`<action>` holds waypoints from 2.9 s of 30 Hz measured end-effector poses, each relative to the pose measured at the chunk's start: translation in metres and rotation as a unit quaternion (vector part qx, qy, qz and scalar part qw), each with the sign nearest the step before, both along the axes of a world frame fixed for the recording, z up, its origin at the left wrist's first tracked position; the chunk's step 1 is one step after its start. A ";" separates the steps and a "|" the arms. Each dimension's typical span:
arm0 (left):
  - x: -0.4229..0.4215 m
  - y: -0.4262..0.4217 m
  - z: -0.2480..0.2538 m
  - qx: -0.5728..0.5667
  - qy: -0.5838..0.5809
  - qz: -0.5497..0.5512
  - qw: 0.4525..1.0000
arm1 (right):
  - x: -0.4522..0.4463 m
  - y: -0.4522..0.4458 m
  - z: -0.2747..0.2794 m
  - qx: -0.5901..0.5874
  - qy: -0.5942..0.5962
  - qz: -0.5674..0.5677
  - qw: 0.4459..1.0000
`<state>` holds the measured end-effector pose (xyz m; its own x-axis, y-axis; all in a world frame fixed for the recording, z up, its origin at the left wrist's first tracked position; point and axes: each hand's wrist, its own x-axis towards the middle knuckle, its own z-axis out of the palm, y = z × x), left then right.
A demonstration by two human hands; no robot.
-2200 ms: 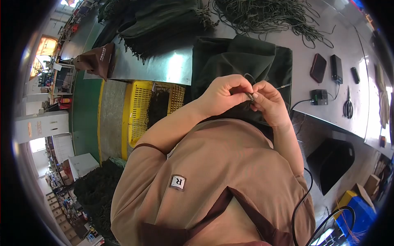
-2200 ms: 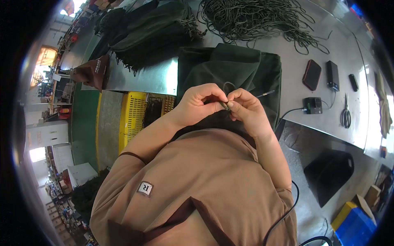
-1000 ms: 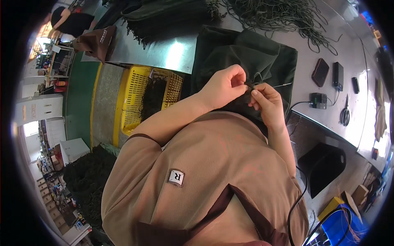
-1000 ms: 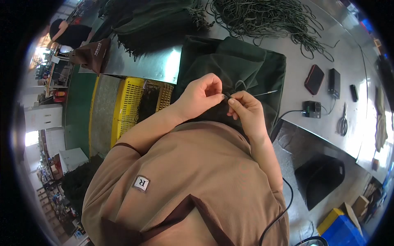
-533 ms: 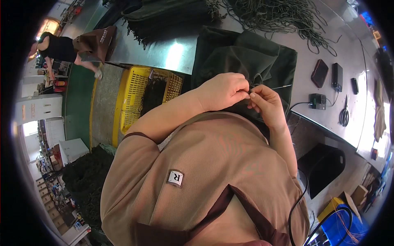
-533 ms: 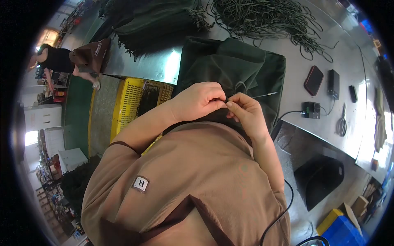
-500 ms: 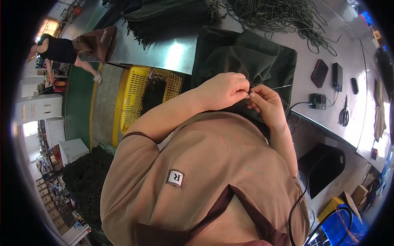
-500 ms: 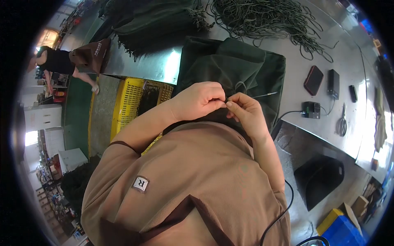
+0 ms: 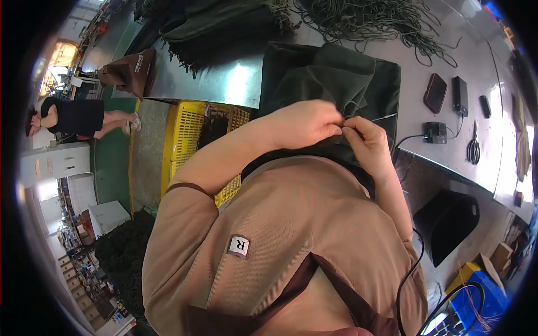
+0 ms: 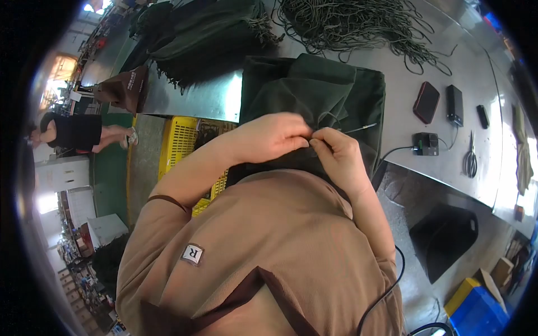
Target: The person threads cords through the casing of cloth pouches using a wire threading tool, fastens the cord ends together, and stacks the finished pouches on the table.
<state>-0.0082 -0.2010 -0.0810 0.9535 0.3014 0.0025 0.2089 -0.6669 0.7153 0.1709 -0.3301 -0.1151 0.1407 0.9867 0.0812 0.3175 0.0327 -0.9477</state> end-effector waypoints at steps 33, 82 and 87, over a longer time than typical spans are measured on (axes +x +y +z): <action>0.106 0.086 0.041 0.138 -0.172 0.220 0.950 | 0.214 0.010 0.043 0.378 0.509 -0.309 0.709; -0.143 0.328 0.115 -0.189 -0.239 0.526 0.794 | 0.090 0.339 0.135 0.168 -0.328 -0.154 0.917; -0.201 0.399 0.150 0.000 -0.457 0.442 0.772 | 0.041 0.415 0.157 0.321 -0.132 -0.133 0.928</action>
<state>-0.2090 0.1977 0.0689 -0.0249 0.8337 0.5517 -0.0097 -0.5520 0.8338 0.2121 0.0852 0.0420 0.2640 0.6563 0.7068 0.6141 0.4507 -0.6479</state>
